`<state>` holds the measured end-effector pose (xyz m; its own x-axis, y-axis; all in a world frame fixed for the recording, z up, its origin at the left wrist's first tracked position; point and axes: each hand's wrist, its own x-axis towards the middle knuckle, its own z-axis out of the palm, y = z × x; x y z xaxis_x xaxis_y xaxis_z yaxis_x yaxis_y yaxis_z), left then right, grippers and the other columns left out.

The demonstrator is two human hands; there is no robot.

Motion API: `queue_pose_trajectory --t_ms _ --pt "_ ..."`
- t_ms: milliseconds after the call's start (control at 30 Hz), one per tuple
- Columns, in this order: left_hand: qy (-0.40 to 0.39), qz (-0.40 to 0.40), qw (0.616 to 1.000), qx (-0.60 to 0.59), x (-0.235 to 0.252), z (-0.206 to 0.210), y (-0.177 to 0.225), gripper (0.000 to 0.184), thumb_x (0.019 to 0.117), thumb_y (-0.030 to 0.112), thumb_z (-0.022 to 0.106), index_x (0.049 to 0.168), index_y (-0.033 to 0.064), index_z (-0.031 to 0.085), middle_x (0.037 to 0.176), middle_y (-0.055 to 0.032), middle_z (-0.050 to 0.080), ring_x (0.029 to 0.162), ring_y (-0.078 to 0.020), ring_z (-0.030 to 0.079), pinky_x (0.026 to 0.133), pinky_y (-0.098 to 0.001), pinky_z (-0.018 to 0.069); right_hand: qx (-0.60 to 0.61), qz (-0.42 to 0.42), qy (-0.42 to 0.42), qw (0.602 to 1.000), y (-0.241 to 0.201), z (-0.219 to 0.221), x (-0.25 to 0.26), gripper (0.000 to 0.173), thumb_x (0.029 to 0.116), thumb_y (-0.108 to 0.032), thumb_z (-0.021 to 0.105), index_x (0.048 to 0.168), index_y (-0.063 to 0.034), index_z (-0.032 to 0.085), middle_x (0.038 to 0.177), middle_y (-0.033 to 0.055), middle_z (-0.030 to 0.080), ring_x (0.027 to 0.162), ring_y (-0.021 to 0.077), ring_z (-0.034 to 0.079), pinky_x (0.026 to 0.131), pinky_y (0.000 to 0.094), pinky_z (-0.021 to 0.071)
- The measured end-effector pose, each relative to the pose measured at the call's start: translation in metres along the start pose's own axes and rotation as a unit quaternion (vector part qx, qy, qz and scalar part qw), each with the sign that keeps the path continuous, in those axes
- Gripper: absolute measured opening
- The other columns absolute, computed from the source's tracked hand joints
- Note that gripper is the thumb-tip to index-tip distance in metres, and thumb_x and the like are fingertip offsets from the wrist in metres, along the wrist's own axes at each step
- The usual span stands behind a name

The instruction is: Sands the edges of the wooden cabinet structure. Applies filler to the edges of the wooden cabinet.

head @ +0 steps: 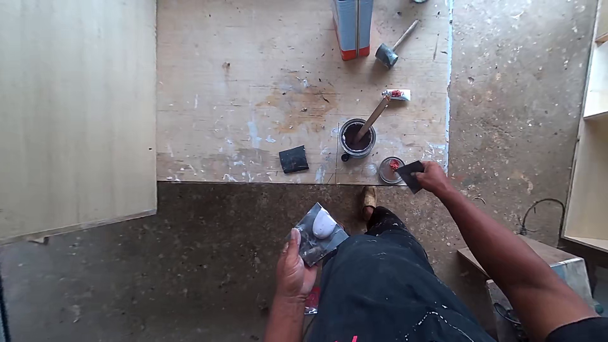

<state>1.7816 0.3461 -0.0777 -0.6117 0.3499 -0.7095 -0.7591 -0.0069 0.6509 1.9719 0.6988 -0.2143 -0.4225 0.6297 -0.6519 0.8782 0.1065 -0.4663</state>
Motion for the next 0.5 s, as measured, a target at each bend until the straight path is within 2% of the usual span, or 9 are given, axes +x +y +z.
queue_pose_trajectory --t_ms 133,500 --pt "0.006 0.002 1.0 0.006 0.0 -0.004 0.0 0.044 0.1118 0.036 0.034 0.132 0.0038 0.056 0.119 -0.018 0.069 0.107 -0.03 0.07 0.087 -0.0514 0.0603 0.015 0.02 0.038 0.999 0.0 -0.018 0.006 0.017 0.0944 -0.018 0.068 0.098 -0.0021 0.074 0.095 0.0226 0.072 0.093 0.0416 0.07 0.084 0.0688 0.0504" --pt "0.014 0.006 1.0 -0.003 -0.001 -0.003 0.0 0.043 0.1116 0.034 0.036 0.132 0.0025 0.057 0.12 -0.0196 0.068 0.108 -0.0312 0.069 0.088 -0.0523 0.0599 -0.003 0.04 0.013 0.999 0.008 -0.012 0.039 0.02 0.0922 -0.02 0.07 0.096 -0.0007 0.073 0.094 0.0237 0.072 0.093 0.0427 0.069 0.083 0.0698 0.0501"
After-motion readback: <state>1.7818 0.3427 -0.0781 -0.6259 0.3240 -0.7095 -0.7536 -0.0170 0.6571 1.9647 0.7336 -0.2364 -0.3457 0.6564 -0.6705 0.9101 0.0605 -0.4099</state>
